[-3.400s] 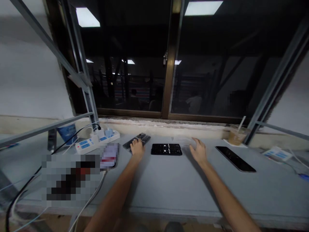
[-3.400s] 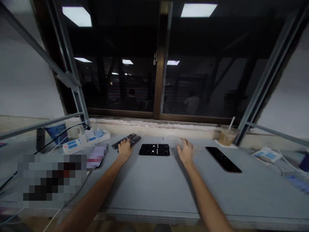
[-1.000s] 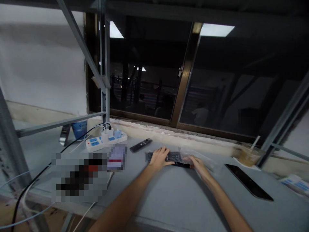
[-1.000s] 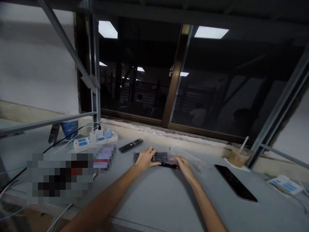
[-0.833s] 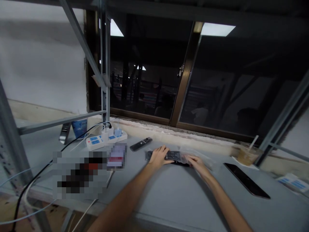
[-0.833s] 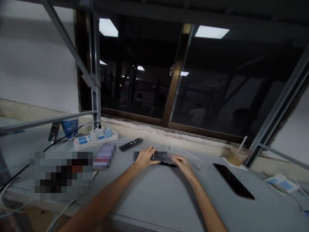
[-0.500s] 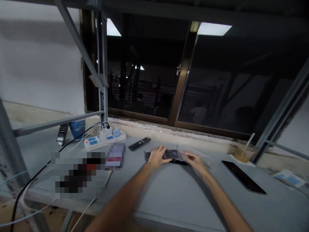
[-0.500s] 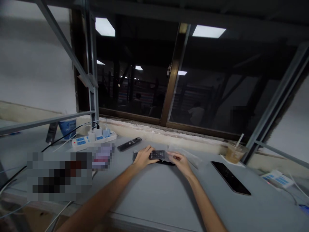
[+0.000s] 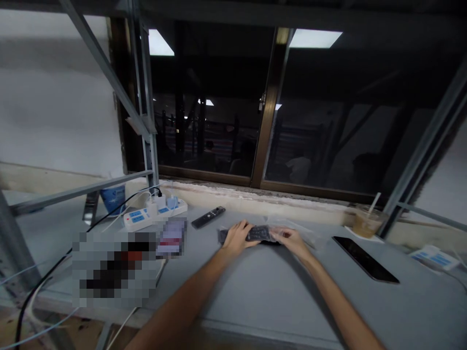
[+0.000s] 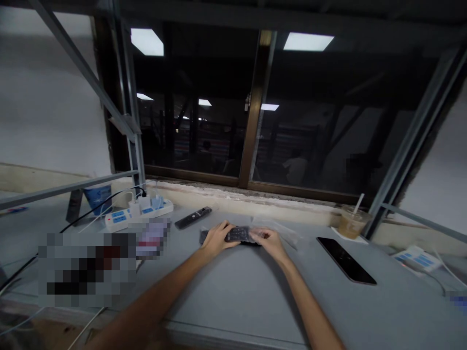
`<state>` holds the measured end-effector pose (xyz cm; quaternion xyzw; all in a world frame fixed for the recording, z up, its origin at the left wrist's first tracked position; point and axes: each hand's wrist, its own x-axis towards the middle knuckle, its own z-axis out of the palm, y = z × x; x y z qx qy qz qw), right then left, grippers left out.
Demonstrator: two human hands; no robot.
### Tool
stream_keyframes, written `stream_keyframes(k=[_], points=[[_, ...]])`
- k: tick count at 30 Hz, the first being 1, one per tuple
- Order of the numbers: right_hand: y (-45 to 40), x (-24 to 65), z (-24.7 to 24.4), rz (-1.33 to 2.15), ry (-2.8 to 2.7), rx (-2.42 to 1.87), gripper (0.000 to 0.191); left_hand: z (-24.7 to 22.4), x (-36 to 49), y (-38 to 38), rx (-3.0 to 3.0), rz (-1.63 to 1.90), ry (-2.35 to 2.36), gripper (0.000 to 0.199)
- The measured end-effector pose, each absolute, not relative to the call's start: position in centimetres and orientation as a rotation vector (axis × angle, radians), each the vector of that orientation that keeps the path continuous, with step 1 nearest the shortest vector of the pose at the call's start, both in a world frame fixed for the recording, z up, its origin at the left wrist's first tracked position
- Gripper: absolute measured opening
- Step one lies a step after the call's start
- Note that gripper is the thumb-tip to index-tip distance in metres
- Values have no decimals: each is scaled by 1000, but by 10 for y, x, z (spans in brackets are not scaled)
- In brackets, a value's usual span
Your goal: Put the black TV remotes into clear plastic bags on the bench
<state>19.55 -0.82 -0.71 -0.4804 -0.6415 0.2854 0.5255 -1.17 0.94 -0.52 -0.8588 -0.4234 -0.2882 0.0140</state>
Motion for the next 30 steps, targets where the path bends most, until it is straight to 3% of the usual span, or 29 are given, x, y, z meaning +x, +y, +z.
stream_keyframes(k=[19,30], points=[[-9,194,-3,733,-1505,-1177,28,4,-14,8,-2635,-852,-1271,38],[-6,214,5,690,-1050,-1230,39,3,-24,15,-2551,-893,-1429,34]])
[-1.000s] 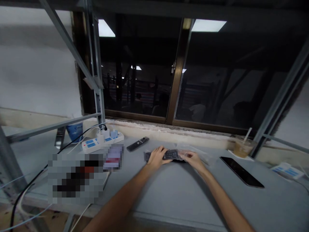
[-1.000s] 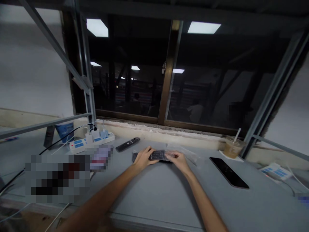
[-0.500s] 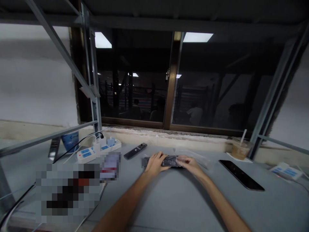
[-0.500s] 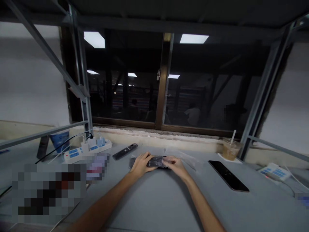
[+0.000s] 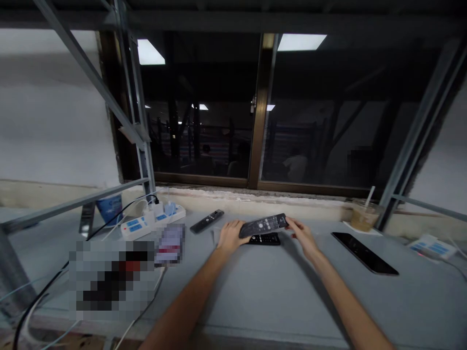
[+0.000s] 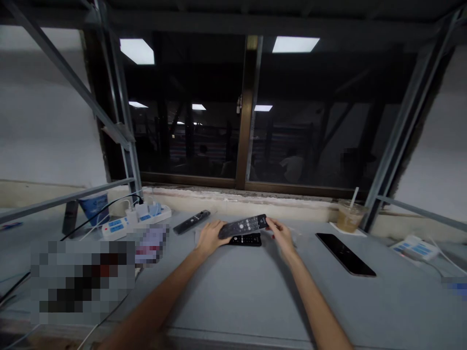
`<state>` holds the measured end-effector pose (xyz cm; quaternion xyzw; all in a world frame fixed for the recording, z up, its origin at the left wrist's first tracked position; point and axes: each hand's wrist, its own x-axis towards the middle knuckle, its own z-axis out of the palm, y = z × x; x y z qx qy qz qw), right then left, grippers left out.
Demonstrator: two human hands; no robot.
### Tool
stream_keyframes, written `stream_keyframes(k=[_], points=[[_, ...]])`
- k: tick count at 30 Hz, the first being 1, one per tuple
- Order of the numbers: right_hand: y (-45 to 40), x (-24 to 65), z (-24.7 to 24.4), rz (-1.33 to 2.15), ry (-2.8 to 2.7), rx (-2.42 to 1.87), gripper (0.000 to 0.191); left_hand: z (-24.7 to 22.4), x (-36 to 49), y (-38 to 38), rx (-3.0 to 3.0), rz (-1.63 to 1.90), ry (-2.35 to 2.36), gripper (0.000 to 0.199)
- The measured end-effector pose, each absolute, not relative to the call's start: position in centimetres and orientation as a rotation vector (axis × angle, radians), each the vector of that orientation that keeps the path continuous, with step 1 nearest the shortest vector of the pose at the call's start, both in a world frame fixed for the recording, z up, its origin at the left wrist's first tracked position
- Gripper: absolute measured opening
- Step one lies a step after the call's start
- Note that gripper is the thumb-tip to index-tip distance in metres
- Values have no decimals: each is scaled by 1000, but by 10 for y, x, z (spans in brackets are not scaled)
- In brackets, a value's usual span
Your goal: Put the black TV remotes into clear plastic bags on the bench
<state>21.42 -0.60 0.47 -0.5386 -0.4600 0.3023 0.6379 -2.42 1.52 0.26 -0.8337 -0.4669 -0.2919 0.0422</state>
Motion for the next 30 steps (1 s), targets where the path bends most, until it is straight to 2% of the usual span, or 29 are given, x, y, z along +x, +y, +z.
stream_keyframes(k=[6,12,16,26,30], points=[[7,227,-7,683,-756,-1145,35,4,-27,17,-2524,-880,-1490,23],[9,237,-14,527,-552,-1297,32,9,-31,13,-2359,-870,-1820,30],[7,228,-15,635,-624,-1280,29,10,-30,12,-2319,-845,-1938,34],[1,197,-12,1055,-1015,-1048,38,9,-27,12,-2267,-805,-2132,36],[-2,198,-10,967,-1156,-1169,32,8,-27,13,-2289,-792,-2147,37]])
